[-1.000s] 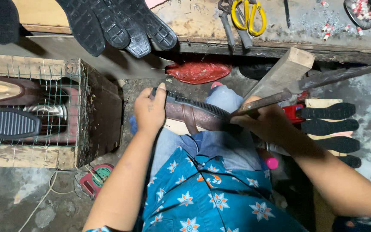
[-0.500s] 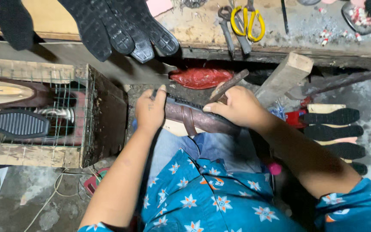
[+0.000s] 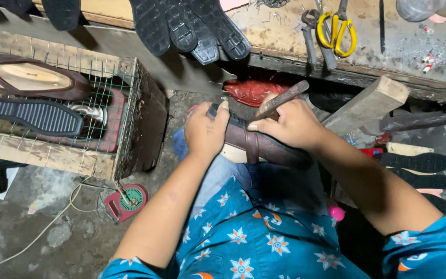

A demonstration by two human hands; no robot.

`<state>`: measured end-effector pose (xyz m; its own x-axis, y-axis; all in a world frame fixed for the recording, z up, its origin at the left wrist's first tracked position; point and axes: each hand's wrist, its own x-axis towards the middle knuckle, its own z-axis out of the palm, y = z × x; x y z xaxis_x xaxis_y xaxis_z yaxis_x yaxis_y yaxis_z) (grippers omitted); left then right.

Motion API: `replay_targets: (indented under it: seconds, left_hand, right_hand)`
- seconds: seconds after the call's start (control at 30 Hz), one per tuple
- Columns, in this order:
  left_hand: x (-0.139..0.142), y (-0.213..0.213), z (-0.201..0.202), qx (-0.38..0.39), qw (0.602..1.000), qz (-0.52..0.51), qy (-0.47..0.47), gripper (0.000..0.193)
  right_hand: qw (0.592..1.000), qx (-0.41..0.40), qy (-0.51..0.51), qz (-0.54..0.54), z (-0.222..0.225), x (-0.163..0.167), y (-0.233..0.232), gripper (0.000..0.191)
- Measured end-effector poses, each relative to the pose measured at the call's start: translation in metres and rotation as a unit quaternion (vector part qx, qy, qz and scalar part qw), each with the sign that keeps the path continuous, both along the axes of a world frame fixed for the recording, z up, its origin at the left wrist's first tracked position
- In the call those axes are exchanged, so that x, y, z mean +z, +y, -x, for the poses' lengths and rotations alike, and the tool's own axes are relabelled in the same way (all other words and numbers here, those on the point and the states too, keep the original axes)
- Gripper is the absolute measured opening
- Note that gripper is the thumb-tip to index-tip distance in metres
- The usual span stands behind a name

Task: The person uses a curved metal tool to press and shape the sole and upper of a brown shoe held on their lap. They repeatedly run the tool along the edges and surface of the shoe, rotating it to access different areas.

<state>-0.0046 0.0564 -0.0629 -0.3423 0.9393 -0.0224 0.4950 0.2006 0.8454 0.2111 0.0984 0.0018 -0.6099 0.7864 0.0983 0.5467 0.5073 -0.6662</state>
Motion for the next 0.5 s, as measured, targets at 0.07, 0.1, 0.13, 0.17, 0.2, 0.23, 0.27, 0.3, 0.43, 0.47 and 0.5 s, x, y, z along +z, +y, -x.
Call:
replay_targets:
  seconds: [0.07,0.1,0.13,0.17,0.2,0.23,0.27,0.3,0.43,0.47,0.5]
  left_hand:
    - [-0.004,-0.003,-0.001,-0.004,0.999,-0.036,-0.011,0.039]
    - [-0.006,-0.005,-0.002,-0.006,0.998,-0.053,-0.017,0.039]
    - [-0.008,-0.005,-0.004,-0.004,0.998,-0.057,-0.005,0.039]
    - [-0.009,-0.004,-0.004,0.000,0.998,-0.063,0.009,0.039]
    - [-0.009,-0.003,-0.003,0.002,0.997,-0.068,0.024,0.039]
    - [-0.008,-0.004,-0.002,-0.003,0.998,-0.058,0.029,0.039]
    - [-0.008,-0.002,-0.003,-0.006,0.998,-0.058,0.031,0.039]
    - [-0.007,0.003,0.000,-0.006,0.997,-0.071,0.040,0.040]
    - [-0.006,-0.004,0.003,-0.004,0.989,-0.117,-0.089,0.029]
    - [-0.008,-0.007,0.005,0.000,0.982,-0.144,-0.121,0.026]
    - [-0.009,-0.009,0.006,0.005,0.973,-0.168,-0.156,0.023]
  right_hand:
    - [0.999,0.010,-0.008,0.044,0.010,0.011,0.006,0.033]
    - [0.998,0.011,-0.044,0.044,0.014,0.016,0.008,0.033]
    - [0.996,0.013,-0.080,0.042,0.019,0.021,0.009,0.033]
    - [0.993,0.016,-0.114,0.039,0.024,0.024,0.009,0.033]
    - [0.991,0.020,-0.130,-0.014,0.030,0.025,0.007,0.032]
    - [0.987,0.023,-0.146,-0.061,0.033,0.026,0.003,0.031]
    - [0.979,0.024,-0.166,-0.118,0.034,0.027,0.001,0.030]
    - [0.984,0.011,-0.145,-0.101,0.035,0.027,0.000,0.030]
    - [0.997,-0.017,-0.078,-0.001,0.018,0.029,-0.010,0.025]
    - [0.997,-0.024,-0.064,0.018,0.013,0.029,-0.012,0.023]
    - [0.998,-0.057,-0.006,0.032,0.005,0.029,-0.018,0.021]
